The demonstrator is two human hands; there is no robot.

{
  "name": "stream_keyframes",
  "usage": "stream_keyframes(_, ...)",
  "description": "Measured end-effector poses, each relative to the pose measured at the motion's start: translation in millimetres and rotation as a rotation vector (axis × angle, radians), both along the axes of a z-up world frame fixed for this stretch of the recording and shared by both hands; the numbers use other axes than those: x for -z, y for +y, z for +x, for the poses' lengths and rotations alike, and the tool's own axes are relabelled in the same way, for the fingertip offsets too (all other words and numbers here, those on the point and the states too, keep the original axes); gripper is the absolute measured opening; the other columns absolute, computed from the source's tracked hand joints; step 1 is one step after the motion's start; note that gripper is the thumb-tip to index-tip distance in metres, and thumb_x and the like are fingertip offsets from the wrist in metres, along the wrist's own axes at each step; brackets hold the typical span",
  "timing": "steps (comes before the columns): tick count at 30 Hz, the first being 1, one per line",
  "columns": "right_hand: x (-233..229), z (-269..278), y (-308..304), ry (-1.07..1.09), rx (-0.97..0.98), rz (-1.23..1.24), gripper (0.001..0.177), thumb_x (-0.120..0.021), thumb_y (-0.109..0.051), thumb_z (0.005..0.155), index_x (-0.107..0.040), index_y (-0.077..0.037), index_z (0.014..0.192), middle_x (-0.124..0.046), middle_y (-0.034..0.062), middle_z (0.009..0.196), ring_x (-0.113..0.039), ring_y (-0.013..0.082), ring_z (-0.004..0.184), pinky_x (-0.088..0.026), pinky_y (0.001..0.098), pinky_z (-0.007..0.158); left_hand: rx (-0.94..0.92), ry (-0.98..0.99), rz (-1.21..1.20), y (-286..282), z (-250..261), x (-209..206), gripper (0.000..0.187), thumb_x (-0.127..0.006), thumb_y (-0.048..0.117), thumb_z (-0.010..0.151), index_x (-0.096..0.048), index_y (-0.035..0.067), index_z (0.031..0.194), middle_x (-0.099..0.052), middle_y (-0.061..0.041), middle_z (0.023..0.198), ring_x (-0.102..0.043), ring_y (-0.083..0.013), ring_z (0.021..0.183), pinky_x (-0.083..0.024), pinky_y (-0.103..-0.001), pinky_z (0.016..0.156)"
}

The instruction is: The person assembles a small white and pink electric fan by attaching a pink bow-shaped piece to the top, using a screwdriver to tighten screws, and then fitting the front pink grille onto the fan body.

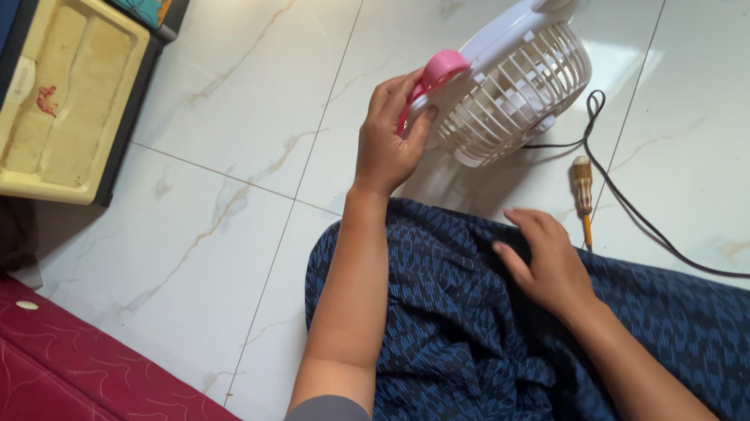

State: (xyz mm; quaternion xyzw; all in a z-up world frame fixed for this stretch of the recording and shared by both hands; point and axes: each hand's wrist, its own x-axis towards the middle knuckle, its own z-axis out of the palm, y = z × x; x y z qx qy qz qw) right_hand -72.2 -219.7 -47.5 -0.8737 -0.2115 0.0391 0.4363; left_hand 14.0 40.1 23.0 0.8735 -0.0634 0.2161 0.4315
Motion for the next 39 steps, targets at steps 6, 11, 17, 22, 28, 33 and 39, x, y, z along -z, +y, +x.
stream_keyframes(6,-11,11,18,0.053,0.038,0.156,0.044,-0.073,-0.02,0.09,-0.064,-0.007,0.13,-0.064,0.0131,0.125,-0.064,0.0262,0.107,-0.055,0.035,0.089,0.026,-0.063,0.028,-1,-1,-1,0.046,-0.069,0.015,0.099,-0.058,0.01,0.144,-0.063,-0.013,0.137,-0.065,-0.0279,0.126,-0.055,-0.038,0.107)
stream_keyframes(11,-25,21,17,-0.01,0.097,0.196,0.035,-0.072,-0.013,0.091,-0.067,-0.008,0.125,-0.068,0.0113,0.119,-0.067,0.0258,0.103,-0.056,0.0346,0.085,-0.036,0.046,-0.055,-5,-5,-4,0.037,-0.065,0.027,0.102,-0.062,0.008,0.134,-0.068,-0.013,0.127,-0.07,-0.0256,0.113,-0.059,-0.036,0.096)
stream_keyframes(17,-59,82,27,-0.525,0.141,0.122,0.031,-0.074,-0.002,0.098,-0.067,-0.008,0.128,-0.07,0.0113,0.125,-0.063,0.0302,0.119,-0.049,0.0416,0.104,-0.073,0.037,-0.142,-10,1,-6,0.025,-0.061,0.027,0.106,-0.067,0.007,0.12,-0.074,-0.011,0.109,-0.074,-0.0208,0.101,-0.06,-0.033,0.089)
stream_keyframes(22,-76,126,52,-0.611,0.04,0.079,0.039,-0.077,-0.003,0.095,-0.065,-0.005,0.133,-0.068,0.0138,0.137,-0.058,0.0342,0.134,-0.043,0.0452,0.116,-0.034,0.127,-0.313,-9,8,-5,0.023,-0.07,0.022,0.098,-0.069,0.005,0.113,-0.077,-0.01,0.101,-0.074,-0.0181,0.093,-0.06,-0.031,0.083)
stream_keyframes(28,-71,135,65,-0.584,0.069,0.094,0.031,-0.079,-0.006,0.097,-0.069,-0.007,0.127,-0.068,0.0114,0.135,-0.058,0.0326,0.136,-0.044,0.0439,0.118,0.01,0.153,-0.521,-9,15,0,0.022,-0.068,0.022,0.101,-0.068,0.004,0.114,-0.076,-0.008,0.106,-0.074,-0.016,0.1,-0.063,-0.03,0.088)
stream_keyframes(33,-59,134,65,-0.567,0.123,0.118,0.024,-0.082,-0.008,0.1,-0.073,-0.008,0.122,-0.07,0.0093,0.132,-0.06,0.0299,0.135,-0.045,0.0398,0.117,0.068,0.168,-0.549,-6,11,0,0.027,-0.066,0.02,0.103,-0.068,0.005,0.126,-0.074,-0.01,0.117,-0.073,-0.0185,0.107,-0.062,-0.031,0.092)
stream_keyframes(39,-53,135,62,-0.561,0.131,0.137,0.021,-0.084,-0.007,0.101,-0.074,-0.009,0.119,-0.072,0.0077,0.13,-0.061,0.0269,0.132,-0.046,0.0375,0.116,0.067,0.204,-0.523,-5,5,-1,0.029,-0.066,0.018,0.103,-0.07,0.007,0.13,-0.073,-0.011,0.123,-0.072,-0.0184,0.111,-0.061,-0.031,0.096)
